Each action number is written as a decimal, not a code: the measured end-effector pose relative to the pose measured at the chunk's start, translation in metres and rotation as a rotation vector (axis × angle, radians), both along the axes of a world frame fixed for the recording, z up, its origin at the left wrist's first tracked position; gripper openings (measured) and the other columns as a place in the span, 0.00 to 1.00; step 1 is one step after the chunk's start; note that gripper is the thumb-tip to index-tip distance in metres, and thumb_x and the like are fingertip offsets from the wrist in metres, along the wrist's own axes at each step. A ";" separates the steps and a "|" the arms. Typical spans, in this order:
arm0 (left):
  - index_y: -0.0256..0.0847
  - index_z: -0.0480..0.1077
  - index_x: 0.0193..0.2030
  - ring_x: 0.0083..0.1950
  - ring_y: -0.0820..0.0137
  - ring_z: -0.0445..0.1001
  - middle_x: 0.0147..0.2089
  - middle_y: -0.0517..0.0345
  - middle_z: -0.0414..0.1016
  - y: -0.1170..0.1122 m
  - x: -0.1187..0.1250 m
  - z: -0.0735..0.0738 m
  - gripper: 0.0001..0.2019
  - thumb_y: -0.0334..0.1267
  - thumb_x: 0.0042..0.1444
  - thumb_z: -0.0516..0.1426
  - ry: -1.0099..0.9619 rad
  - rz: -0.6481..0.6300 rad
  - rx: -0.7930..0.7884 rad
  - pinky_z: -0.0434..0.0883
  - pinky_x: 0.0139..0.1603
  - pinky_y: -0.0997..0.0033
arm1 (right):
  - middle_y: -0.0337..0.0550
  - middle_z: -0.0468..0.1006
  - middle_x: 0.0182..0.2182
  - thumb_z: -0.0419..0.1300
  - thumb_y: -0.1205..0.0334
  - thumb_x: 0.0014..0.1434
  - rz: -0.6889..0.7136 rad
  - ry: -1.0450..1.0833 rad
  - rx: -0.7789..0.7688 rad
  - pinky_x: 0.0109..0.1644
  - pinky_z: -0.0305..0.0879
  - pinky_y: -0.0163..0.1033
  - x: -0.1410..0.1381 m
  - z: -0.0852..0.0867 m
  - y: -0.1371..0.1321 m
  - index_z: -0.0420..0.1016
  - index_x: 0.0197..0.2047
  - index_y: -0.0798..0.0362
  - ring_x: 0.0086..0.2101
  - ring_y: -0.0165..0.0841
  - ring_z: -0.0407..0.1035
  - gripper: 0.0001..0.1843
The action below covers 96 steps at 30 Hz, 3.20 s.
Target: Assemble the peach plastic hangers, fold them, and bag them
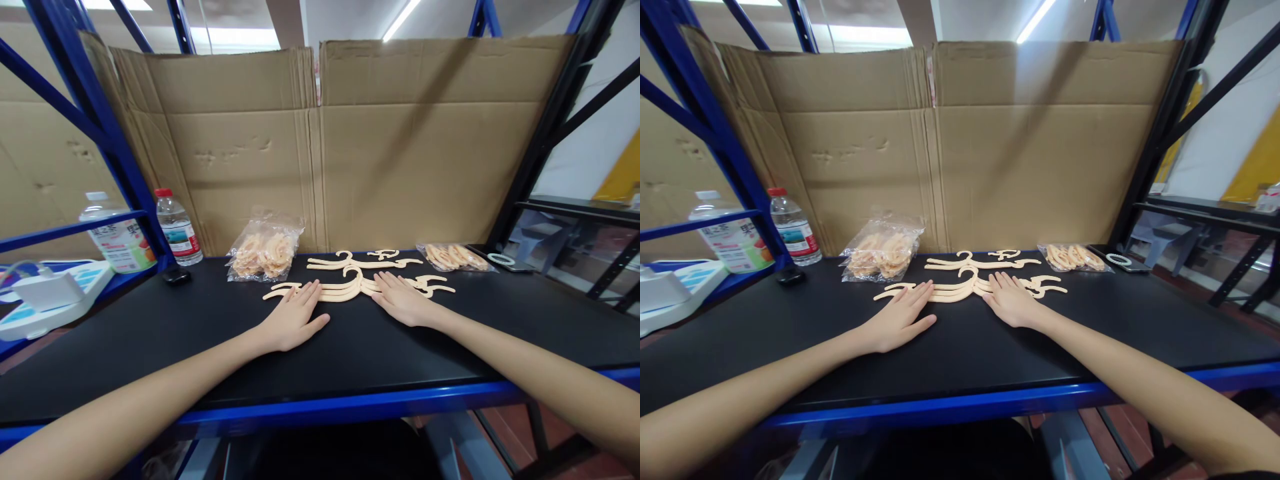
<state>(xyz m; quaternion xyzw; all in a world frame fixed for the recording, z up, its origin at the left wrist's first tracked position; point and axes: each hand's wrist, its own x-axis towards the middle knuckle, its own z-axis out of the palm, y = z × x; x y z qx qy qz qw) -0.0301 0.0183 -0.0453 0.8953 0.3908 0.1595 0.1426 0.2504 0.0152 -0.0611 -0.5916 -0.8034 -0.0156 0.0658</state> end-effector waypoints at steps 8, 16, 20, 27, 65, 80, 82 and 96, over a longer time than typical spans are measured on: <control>0.35 0.49 0.68 0.71 0.57 0.42 0.70 0.41 0.42 0.001 0.001 -0.002 0.33 0.54 0.62 0.45 0.136 0.014 0.098 0.38 0.68 0.52 | 0.58 0.53 0.65 0.35 0.47 0.65 0.001 0.032 0.021 0.65 0.45 0.56 0.003 -0.003 0.005 0.53 0.66 0.63 0.64 0.48 0.45 0.35; 0.29 0.41 0.69 0.72 0.59 0.38 0.71 0.42 0.36 0.000 0.002 0.002 0.36 0.56 0.64 0.38 0.341 0.041 0.132 0.39 0.69 0.51 | 0.58 0.49 0.66 0.32 0.47 0.65 -0.023 -0.006 -0.045 0.66 0.40 0.54 0.001 0.003 0.003 0.47 0.68 0.68 0.65 0.46 0.42 0.39; 0.30 0.43 0.69 0.71 0.58 0.39 0.71 0.42 0.38 0.002 0.002 0.002 0.36 0.56 0.63 0.40 0.305 0.026 0.120 0.41 0.68 0.49 | 0.58 0.50 0.65 0.33 0.47 0.65 -0.018 0.012 -0.040 0.66 0.40 0.55 0.004 0.000 0.005 0.48 0.68 0.67 0.65 0.47 0.42 0.38; 0.34 0.48 0.68 0.71 0.58 0.44 0.70 0.43 0.47 -0.003 0.001 0.003 0.31 0.49 0.63 0.47 0.166 -0.065 0.188 0.46 0.68 0.50 | 0.58 0.58 0.63 0.42 0.46 0.63 0.054 0.258 0.103 0.63 0.47 0.60 0.010 -0.002 0.011 0.54 0.65 0.59 0.62 0.49 0.51 0.34; 0.43 0.60 0.62 0.65 0.63 0.60 0.64 0.51 0.61 -0.027 0.005 0.018 0.19 0.36 0.64 0.48 0.110 -0.485 0.173 0.59 0.65 0.59 | 0.35 0.51 0.09 0.44 0.64 0.32 0.002 1.202 0.485 0.22 0.42 0.35 0.053 0.027 0.033 0.51 0.08 0.50 0.16 0.26 0.47 0.07; 0.43 0.61 0.61 0.64 0.62 0.60 0.64 0.50 0.62 -0.026 0.004 0.017 0.19 0.36 0.64 0.48 0.109 -0.478 0.174 0.59 0.65 0.59 | 0.45 0.81 0.31 0.57 0.64 0.49 -0.045 0.500 0.225 0.40 0.66 0.39 0.077 0.041 0.097 0.79 0.30 0.53 0.34 0.37 0.73 0.08; 0.42 0.61 0.61 0.64 0.62 0.60 0.64 0.50 0.62 -0.027 0.004 0.017 0.19 0.36 0.64 0.48 0.101 -0.481 0.170 0.59 0.65 0.59 | 0.45 0.81 0.32 0.59 0.67 0.48 -0.034 0.393 0.185 0.43 0.66 0.39 0.077 0.040 0.111 0.79 0.31 0.53 0.35 0.38 0.73 0.08; 0.41 0.61 0.61 0.64 0.62 0.60 0.64 0.49 0.62 -0.028 0.005 0.018 0.19 0.36 0.64 0.48 0.108 -0.481 0.165 0.58 0.65 0.59 | 0.44 0.81 0.30 0.59 0.73 0.48 -0.041 0.104 0.095 0.37 0.66 0.34 0.081 0.026 0.149 0.79 0.41 0.56 0.33 0.35 0.74 0.16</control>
